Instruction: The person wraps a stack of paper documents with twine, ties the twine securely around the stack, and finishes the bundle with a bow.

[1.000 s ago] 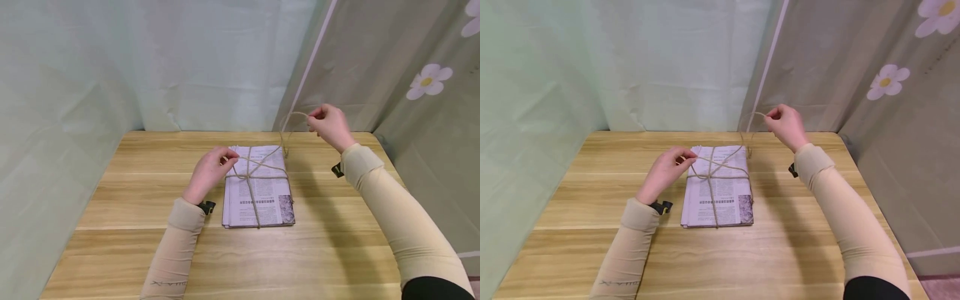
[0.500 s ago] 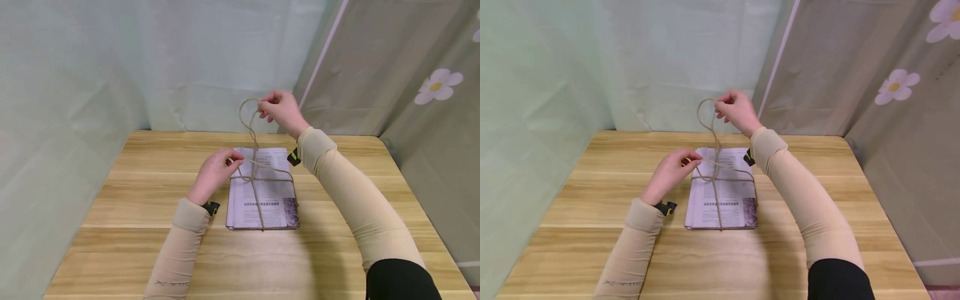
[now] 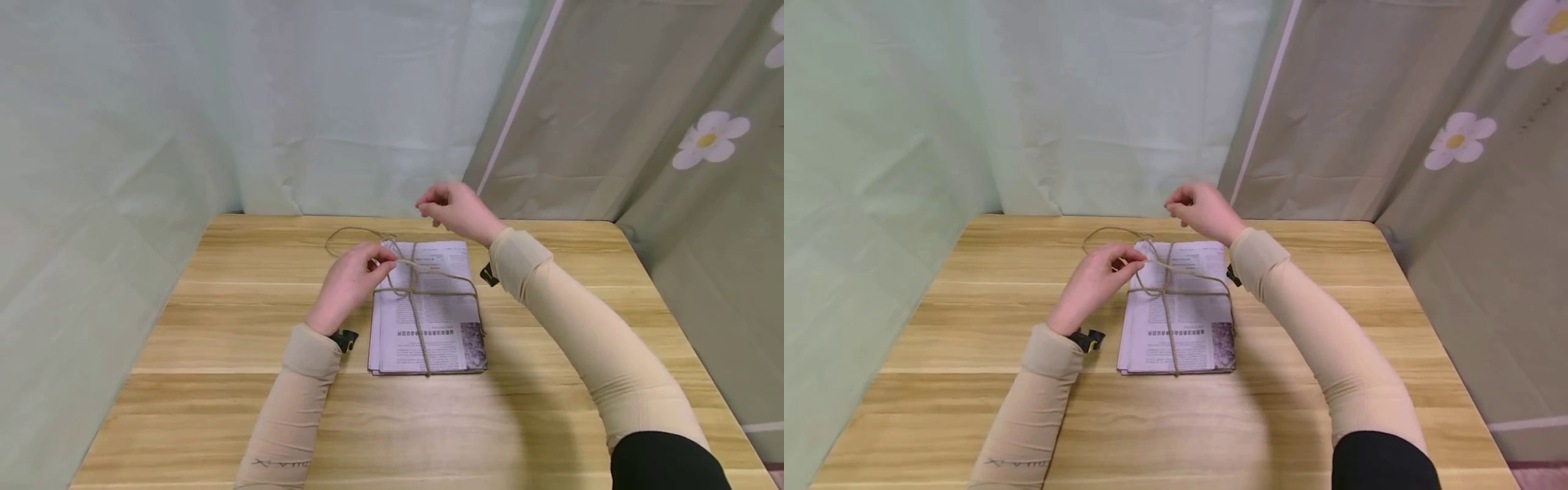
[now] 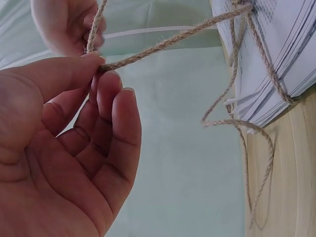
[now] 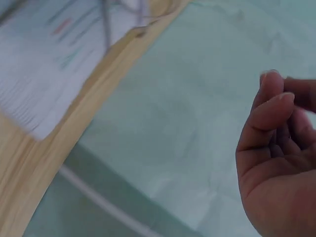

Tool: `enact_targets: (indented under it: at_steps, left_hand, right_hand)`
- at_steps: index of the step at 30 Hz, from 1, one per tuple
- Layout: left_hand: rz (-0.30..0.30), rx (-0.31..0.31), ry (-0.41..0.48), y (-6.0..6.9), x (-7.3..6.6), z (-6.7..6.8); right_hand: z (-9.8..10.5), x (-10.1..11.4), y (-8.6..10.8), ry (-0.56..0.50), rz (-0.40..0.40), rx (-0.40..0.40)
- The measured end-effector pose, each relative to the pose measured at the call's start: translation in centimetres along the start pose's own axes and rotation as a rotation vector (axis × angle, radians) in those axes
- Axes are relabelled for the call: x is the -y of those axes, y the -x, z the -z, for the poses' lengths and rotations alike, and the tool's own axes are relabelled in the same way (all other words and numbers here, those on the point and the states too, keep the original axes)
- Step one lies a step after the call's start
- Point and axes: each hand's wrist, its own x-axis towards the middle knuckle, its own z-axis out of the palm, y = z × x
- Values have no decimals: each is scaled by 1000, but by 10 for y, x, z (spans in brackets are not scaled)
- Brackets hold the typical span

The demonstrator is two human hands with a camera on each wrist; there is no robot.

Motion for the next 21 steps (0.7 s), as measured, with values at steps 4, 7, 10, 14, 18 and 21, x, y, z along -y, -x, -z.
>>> enact_targets:
  at_steps: [4,7,10,14,18,21]
  left_hand:
    - [-1,-3,8,0,1,0]
    - [-3,-6,14,-1,2,1]
    - [-5,-9,19,-1,2,1]
    - [1,-6,32,-1,1,0]
    - [4,-12,42,-1,2,0]
    - [26,-19,39,-1,4,3]
  right_hand:
    - [-4,-9,17,149,55,70]
    - [-11,-12,28,214,124,133]
    - [-20,-11,33,252,189,168]
    - [-32,-9,33,281,244,173]
    - [-39,-9,30,308,273,146]
    - [-41,-9,28,291,261,124]
